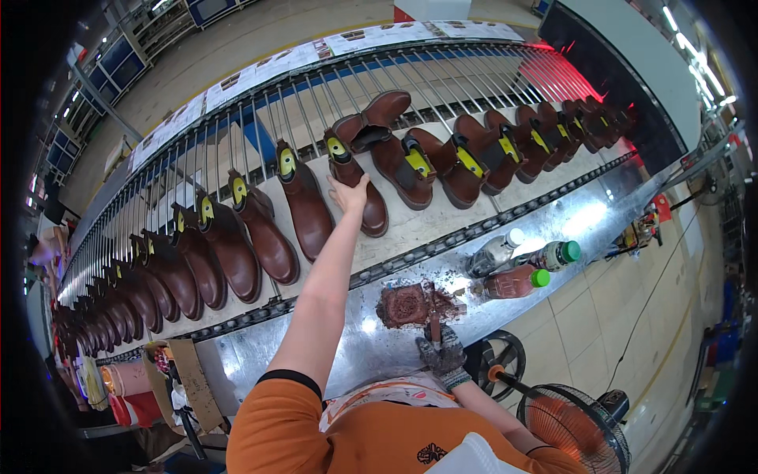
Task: The person picks up boots from a conveyor belt, applies a paste along the seams using an applicator tool, smooths the boots by hand, and places them back onto the conveyor belt.
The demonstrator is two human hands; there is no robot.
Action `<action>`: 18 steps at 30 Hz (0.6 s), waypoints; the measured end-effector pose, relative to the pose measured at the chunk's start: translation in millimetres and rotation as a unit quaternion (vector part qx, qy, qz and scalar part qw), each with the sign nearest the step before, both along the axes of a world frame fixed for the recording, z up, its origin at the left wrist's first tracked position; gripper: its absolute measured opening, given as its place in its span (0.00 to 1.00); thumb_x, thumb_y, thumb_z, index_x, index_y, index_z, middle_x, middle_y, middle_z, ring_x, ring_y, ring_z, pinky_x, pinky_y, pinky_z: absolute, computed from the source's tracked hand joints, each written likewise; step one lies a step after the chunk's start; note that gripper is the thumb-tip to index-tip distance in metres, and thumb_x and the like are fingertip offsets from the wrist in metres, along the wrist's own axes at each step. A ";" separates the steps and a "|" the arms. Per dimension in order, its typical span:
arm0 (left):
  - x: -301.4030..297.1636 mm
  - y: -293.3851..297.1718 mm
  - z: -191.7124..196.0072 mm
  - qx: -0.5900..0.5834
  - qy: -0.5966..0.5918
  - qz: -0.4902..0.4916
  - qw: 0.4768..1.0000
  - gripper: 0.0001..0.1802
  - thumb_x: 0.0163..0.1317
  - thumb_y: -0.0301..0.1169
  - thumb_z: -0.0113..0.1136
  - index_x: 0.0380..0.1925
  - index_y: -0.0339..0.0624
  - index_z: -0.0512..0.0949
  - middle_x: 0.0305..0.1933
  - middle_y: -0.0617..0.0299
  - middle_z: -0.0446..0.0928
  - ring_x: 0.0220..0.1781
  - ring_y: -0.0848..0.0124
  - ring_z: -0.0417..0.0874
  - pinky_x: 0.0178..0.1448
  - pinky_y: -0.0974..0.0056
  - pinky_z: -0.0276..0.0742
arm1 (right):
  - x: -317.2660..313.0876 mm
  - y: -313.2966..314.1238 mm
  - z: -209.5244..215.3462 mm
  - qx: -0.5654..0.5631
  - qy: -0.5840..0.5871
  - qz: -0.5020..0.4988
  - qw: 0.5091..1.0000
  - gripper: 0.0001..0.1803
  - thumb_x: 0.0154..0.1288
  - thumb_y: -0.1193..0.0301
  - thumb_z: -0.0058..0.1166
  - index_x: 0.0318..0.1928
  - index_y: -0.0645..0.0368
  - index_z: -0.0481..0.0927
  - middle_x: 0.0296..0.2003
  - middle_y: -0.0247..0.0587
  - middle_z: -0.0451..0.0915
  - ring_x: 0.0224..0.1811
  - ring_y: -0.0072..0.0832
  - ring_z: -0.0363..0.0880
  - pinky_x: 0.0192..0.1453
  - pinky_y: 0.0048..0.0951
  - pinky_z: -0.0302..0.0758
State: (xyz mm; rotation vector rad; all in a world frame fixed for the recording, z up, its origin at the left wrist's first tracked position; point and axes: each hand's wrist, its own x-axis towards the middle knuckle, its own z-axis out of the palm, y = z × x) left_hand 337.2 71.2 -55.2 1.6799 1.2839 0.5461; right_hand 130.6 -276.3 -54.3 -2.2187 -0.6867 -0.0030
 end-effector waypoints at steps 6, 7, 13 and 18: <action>-14.9 8.1 1.7 0.082 -0.021 -0.039 0.996 0.56 0.42 0.46 0.71 0.69 0.44 0.50 0.60 0.42 0.68 0.59 0.49 0.71 0.63 0.54 0.66 | -1.7 -4.7 -10.9 -0.049 -0.118 0.052 0.990 0.18 0.53 0.61 0.63 0.40 0.59 0.77 0.30 0.46 0.78 0.32 0.45 0.78 0.35 0.42 0.74; -17.6 -3.6 15.4 0.070 0.017 -0.057 0.996 0.55 0.42 0.46 0.70 0.69 0.47 0.51 0.56 0.45 0.72 0.56 0.50 0.74 0.61 0.54 0.68 | 0.3 -6.0 -6.0 -0.023 -0.076 0.042 0.996 0.19 0.53 0.61 0.63 0.41 0.58 0.77 0.30 0.45 0.78 0.32 0.45 0.78 0.36 0.41 0.75; -40.8 -18.1 19.7 0.082 0.015 -0.083 0.993 0.45 0.42 0.47 0.70 0.62 0.47 0.65 0.47 0.47 0.79 0.50 0.52 0.79 0.56 0.54 0.72 | -1.9 -4.2 -7.2 0.001 0.045 -0.006 0.999 0.18 0.52 0.64 0.63 0.41 0.58 0.77 0.31 0.45 0.79 0.34 0.42 0.80 0.38 0.39 0.76; -21.1 13.6 32.6 0.044 -0.192 -0.094 0.976 0.31 0.43 0.41 0.71 0.48 0.40 0.75 0.44 0.54 0.81 0.48 0.59 0.81 0.54 0.58 0.73 | -1.9 -3.8 -4.4 -0.011 -0.056 0.042 0.997 0.18 0.52 0.64 0.63 0.42 0.58 0.77 0.31 0.45 0.79 0.34 0.41 0.80 0.38 0.39 0.76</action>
